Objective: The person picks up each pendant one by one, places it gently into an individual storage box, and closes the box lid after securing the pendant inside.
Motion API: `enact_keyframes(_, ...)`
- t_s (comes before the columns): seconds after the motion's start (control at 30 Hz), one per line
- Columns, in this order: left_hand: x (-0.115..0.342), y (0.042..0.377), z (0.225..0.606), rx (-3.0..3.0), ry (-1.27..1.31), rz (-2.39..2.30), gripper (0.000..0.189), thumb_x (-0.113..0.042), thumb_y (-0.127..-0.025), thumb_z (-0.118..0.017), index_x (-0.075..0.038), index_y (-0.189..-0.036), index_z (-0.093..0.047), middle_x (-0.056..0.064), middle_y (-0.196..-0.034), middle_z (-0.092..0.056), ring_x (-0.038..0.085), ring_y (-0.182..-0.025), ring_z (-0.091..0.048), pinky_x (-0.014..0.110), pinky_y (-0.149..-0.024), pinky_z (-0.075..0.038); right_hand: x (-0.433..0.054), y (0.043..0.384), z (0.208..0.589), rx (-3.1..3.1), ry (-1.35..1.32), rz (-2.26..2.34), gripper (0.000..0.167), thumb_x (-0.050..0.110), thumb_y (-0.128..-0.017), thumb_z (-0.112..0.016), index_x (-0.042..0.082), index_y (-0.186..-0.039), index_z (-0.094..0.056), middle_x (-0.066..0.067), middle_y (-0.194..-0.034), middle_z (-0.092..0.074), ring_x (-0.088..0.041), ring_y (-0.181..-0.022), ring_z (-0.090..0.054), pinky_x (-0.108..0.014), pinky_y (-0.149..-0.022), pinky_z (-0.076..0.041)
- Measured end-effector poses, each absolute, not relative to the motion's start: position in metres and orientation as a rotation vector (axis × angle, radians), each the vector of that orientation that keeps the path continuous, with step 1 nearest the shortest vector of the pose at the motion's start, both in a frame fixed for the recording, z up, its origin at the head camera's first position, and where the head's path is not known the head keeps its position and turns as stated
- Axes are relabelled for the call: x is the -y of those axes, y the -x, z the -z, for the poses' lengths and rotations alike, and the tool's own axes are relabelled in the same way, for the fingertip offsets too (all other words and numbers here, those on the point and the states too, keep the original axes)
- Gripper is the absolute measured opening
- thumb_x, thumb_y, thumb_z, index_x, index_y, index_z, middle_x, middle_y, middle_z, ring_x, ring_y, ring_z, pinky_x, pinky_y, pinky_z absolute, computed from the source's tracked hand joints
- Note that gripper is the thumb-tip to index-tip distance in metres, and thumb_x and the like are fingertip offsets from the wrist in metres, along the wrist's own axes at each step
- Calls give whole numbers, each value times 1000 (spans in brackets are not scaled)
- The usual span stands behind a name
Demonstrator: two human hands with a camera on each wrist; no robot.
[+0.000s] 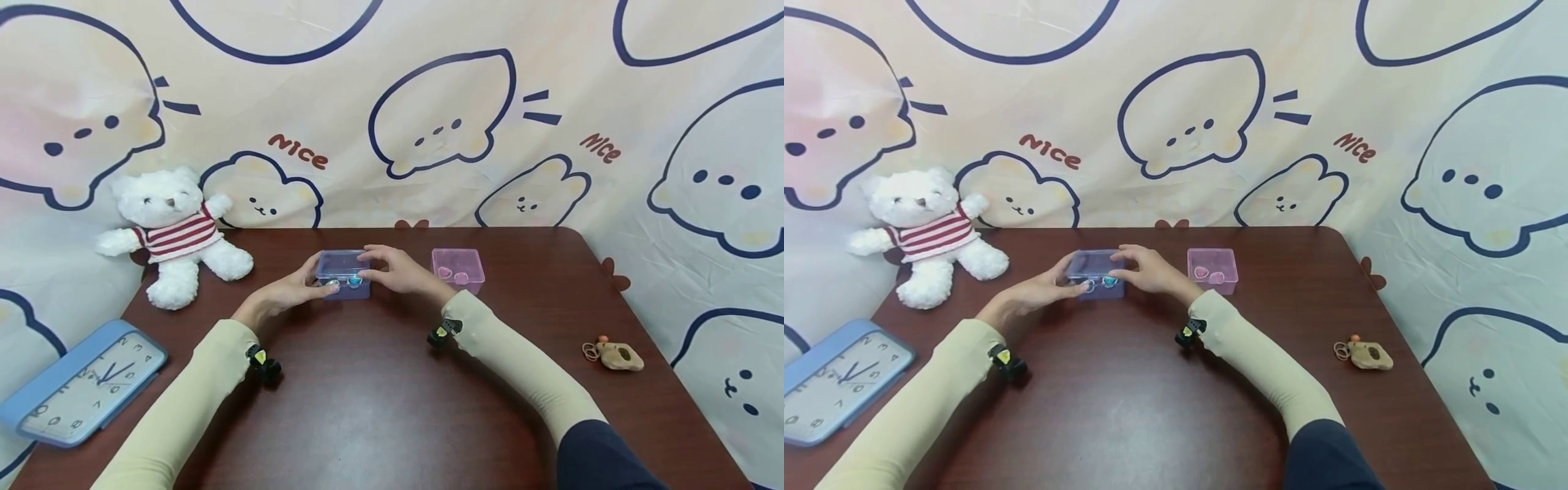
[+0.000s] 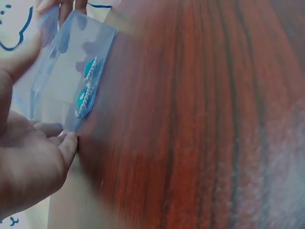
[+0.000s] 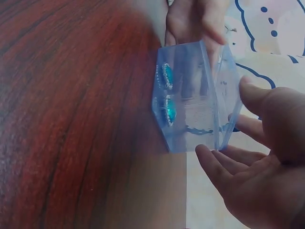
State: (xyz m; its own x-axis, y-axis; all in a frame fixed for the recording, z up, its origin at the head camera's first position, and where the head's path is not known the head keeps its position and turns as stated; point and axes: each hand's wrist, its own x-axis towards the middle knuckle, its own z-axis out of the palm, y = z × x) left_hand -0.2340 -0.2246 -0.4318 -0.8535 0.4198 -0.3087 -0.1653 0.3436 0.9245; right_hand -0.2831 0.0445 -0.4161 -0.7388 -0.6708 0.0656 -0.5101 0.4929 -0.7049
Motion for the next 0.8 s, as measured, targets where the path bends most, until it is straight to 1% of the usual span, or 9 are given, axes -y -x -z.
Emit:
enact_keyframes(0.1, 226, 235, 432, -2115, -201, -1501, 101, -42, -102, -61, -27, -164, 17, 14, -174, 0, 41, -160, -1, 68, -126, -4, -45, 282, 419, -2543, 1049, 1025, 48, 27, -98, -72, 7, -141, -62, -14, -162, -42, -28, -139, -57, -37, -104, -56)
enact_keyframes(0.17, 225, 235, 432, -2122, -182, -1476, 100, -48, -102, -59, -30, -163, 19, 14, -174, 4, 40, -160, 2, 69, -125, -2, -45, 282, 420, -2574, 1079, 970, 51, 28, -97, -73, 7, -142, -61, -16, -163, -41, -29, -132, -62, -37, -102, -57)
enact_keyframes(0.23, 224, 236, 431, -2125, -185, -1457, 100, -50, -103, -56, -31, -162, 21, 14, -174, 5, 41, -159, 4, 70, -125, -1, -45, 281, 421, -2598, 1099, 927, 52, 28, -96, -74, 6, -142, -61, -17, -162, -41, -30, -129, -64, -38, -103, -57)
enact_keyframes(0.43, 221, 235, 429, -2146, -220, -1452, 96, -41, -107, -53, -27, -161, 24, 16, -173, 9, 41, -159, 6, 70, -125, 1, -44, 282, 423, -2655, 1124, 865, 53, 31, -96, -75, 7, -141, -62, -16, -160, -45, -29, -140, -54, -40, -107, -54)
enact_keyframes(0.53, 224, 235, 428, -2159, -217, -1444, 96, -39, -107, -52, -26, -161, 25, 17, -173, 10, 42, -159, 6, 71, -124, 0, -40, 282, 420, -2658, 1129, 821, 54, 33, -96, -74, 8, -142, -62, -15, -161, -44, -29, -145, -49, -43, -113, -49)
enact_keyframes(0.6, 225, 235, 427, -2172, -211, -1434, 98, -40, -106, -54, -26, -161, 26, 17, -173, 9, 43, -158, 5, 71, -124, 0, -38, 282, 417, -2659, 1128, 758, 56, 36, -97, -73, 10, -145, -60, -15, -163, -42, -30, -149, -45, -44, -119, -43)
enact_keyframes(0.67, 225, 235, 426, -2212, -225, -1423, 101, -43, -105, -56, -24, -161, 26, 19, -173, 8, 44, -159, 2, 70, -125, -2, -39, 281, 413, -2661, 1111, 704, 60, 41, -97, -70, 12, -148, -57, -14, -166, -37, -31, -153, -39, -47, -124, -36)
enact_keyframes(0.73, 225, 236, 424, -2307, -247, -1392, 104, -48, -103, -58, -22, -162, 23, 19, -174, 6, 45, -160, 0, 69, -126, -7, -42, 280, 408, -2666, 1102, 679, 63, 46, -98, -68, 15, -151, -53, -13, -169, -32, -32, -155, -36, -49, -125, -33)
enact_keyframes(0.8, 224, 236, 420, -2468, -268, -1328, 105, -54, -100, -59, -22, -164, 17, 18, -174, 2, 45, -160, -5, 69, -125, -13, -48, 280, 401, -2674, 1111, 675, 66, 50, -98, -65, 16, -153, -50, -12, -170, -28, -32, -155, -35, -51, -125, -33)
